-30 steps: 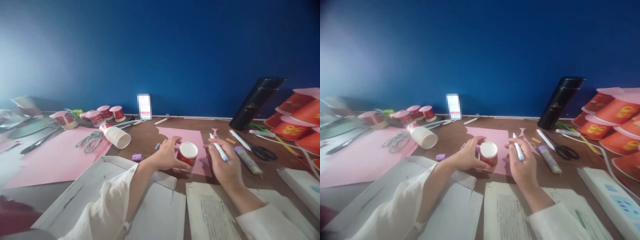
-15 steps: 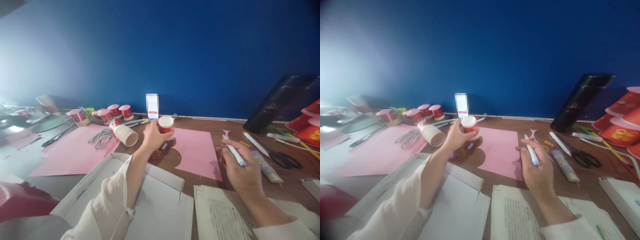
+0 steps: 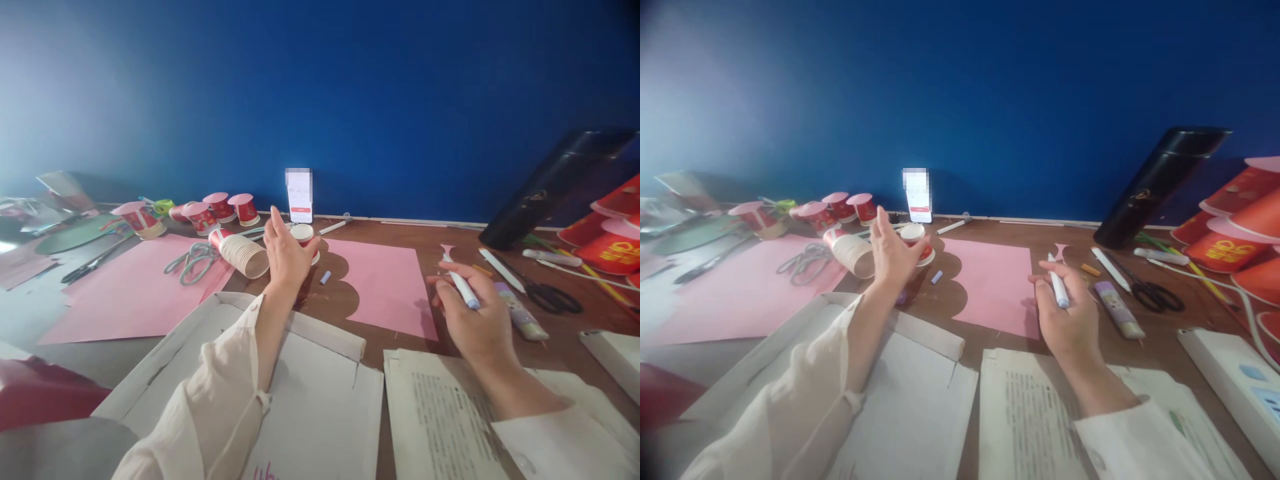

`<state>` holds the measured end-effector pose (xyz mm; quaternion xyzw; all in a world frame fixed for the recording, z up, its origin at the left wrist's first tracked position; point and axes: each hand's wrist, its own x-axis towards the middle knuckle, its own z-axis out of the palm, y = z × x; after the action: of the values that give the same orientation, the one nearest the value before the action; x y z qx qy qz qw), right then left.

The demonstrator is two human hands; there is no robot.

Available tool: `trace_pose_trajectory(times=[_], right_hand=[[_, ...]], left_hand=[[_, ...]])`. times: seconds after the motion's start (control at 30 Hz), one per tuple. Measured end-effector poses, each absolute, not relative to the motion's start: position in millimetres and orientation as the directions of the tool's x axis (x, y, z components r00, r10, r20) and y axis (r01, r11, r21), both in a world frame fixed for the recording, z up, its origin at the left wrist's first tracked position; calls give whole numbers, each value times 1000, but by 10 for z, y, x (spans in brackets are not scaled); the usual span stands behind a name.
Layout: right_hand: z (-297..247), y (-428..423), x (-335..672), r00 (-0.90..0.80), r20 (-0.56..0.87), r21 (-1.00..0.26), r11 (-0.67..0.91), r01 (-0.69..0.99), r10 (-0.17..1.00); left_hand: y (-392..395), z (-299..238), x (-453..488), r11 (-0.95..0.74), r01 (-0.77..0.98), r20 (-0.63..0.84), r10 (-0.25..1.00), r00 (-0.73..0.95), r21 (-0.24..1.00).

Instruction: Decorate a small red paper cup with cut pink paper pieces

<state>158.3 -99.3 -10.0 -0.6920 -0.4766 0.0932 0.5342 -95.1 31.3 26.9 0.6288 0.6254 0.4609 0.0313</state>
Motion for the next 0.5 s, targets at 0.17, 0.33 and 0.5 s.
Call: trace_pose_trajectory(times=[0.17,0.33,0.5], right_hand=[[42,-1017,1711,483,421,-619,-145,772,768],[142,-1043,1854,530,165,-396,-436,808,832],[95,-1012,1815,442,110,-375,-374,848,890]], left_hand=[[6,349,-704,-402,790,502,853,141,462],[-117,310,-577,-282,821,-38,938,345,497],[-86,262,-554,-247,825,-24,954,300,509]])
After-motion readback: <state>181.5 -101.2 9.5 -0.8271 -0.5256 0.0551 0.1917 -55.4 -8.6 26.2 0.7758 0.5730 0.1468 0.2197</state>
